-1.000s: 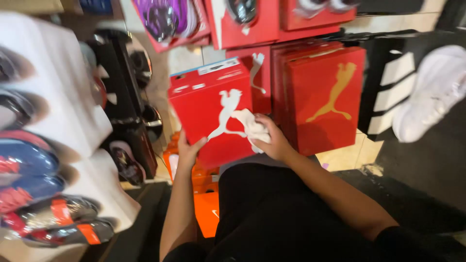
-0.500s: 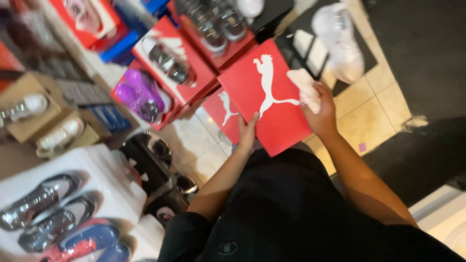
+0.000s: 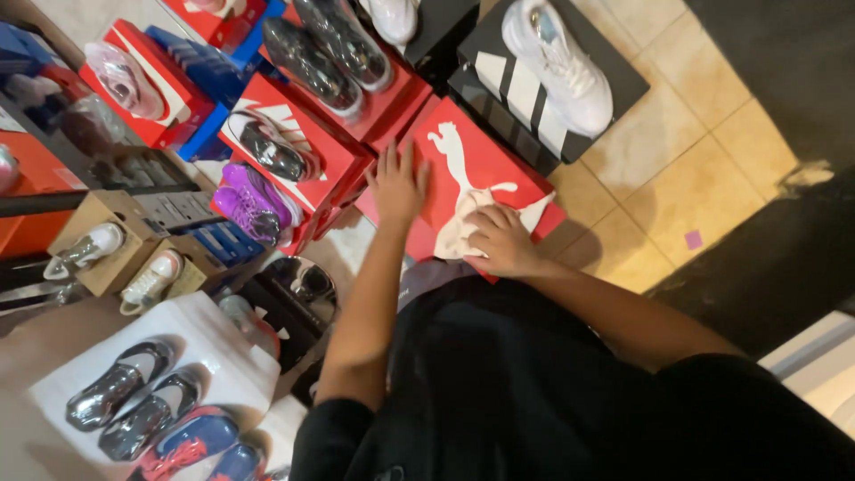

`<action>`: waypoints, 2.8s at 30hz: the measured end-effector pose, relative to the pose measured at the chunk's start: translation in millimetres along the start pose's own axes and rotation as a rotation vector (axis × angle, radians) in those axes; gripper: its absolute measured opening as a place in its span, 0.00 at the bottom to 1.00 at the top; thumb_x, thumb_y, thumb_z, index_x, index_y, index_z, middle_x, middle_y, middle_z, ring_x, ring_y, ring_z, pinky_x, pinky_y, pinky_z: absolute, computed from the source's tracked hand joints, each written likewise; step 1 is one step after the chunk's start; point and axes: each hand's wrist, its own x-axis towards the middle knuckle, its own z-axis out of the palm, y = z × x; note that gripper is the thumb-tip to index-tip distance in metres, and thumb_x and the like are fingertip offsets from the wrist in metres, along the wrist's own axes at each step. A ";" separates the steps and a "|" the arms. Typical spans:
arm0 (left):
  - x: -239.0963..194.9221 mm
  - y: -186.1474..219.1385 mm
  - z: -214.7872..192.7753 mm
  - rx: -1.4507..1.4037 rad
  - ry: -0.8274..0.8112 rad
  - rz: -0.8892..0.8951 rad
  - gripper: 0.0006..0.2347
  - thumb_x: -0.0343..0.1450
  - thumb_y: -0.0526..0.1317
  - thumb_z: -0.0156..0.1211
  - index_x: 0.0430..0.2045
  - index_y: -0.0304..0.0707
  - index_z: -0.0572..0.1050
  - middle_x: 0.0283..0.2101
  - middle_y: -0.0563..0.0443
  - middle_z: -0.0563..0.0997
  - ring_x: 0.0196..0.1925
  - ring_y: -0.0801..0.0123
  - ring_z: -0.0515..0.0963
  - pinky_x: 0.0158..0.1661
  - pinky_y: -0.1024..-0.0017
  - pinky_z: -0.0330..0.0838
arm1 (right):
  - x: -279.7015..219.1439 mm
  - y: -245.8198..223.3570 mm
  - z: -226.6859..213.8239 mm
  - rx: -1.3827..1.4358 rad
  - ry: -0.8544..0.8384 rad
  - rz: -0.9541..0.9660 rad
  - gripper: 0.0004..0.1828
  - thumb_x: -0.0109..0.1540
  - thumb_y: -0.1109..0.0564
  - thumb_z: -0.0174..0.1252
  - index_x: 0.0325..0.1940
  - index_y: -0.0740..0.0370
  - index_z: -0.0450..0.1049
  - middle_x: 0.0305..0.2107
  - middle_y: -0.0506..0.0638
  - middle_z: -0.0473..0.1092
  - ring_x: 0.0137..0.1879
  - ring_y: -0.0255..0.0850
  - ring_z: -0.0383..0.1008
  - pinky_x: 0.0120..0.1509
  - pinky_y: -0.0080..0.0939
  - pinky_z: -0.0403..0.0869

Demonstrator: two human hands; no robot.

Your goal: Cleaning, inspecting, and organizing shoeboxes in a warehouse setting using a cloth

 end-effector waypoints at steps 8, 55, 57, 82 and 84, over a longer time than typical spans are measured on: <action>64.3 -59.3 74.4 0.114 -0.342 -0.010 0.23 0.76 0.61 0.33 0.35 0.54 0.79 0.27 0.47 0.83 0.32 0.44 0.86 0.32 0.45 0.78 | 30.9 45.0 -10.7 -0.380 0.137 0.427 0.34 0.59 0.48 0.64 0.65 0.68 0.69 0.63 0.69 0.62 0.70 0.66 0.59 0.72 0.63 0.60; 75.4 -10.3 -14.8 -0.217 -0.618 0.070 0.25 0.80 0.56 0.32 0.74 0.57 0.46 0.56 0.29 0.77 0.54 0.30 0.79 0.51 0.37 0.73 | 190.2 64.6 -60.5 0.471 -0.308 1.274 0.43 0.61 0.23 0.47 0.53 0.64 0.79 0.52 0.63 0.75 0.65 0.58 0.70 0.66 0.60 0.68; 75.7 -12.1 -15.2 -0.227 -0.631 0.070 0.26 0.80 0.56 0.32 0.75 0.60 0.42 0.56 0.30 0.77 0.55 0.31 0.79 0.51 0.37 0.73 | 130.7 69.3 -63.0 0.378 -0.299 1.362 0.43 0.60 0.22 0.48 0.51 0.63 0.80 0.51 0.62 0.76 0.64 0.58 0.71 0.64 0.60 0.70; 101.7 -32.3 18.4 -0.601 -0.744 0.058 0.24 0.81 0.58 0.34 0.74 0.62 0.52 0.65 0.30 0.70 0.67 0.39 0.70 0.67 0.48 0.62 | 107.1 3.8 40.8 -0.257 0.256 0.827 0.32 0.61 0.49 0.53 0.68 0.61 0.69 0.62 0.66 0.66 0.72 0.65 0.59 0.75 0.66 0.53; 99.4 -28.3 5.8 -0.648 -0.724 0.074 0.24 0.81 0.56 0.35 0.74 0.55 0.54 0.68 0.32 0.68 0.69 0.40 0.68 0.68 0.48 0.60 | 137.8 -30.4 47.7 -0.143 0.288 0.788 0.31 0.65 0.46 0.46 0.69 0.61 0.67 0.64 0.65 0.64 0.73 0.63 0.58 0.77 0.65 0.52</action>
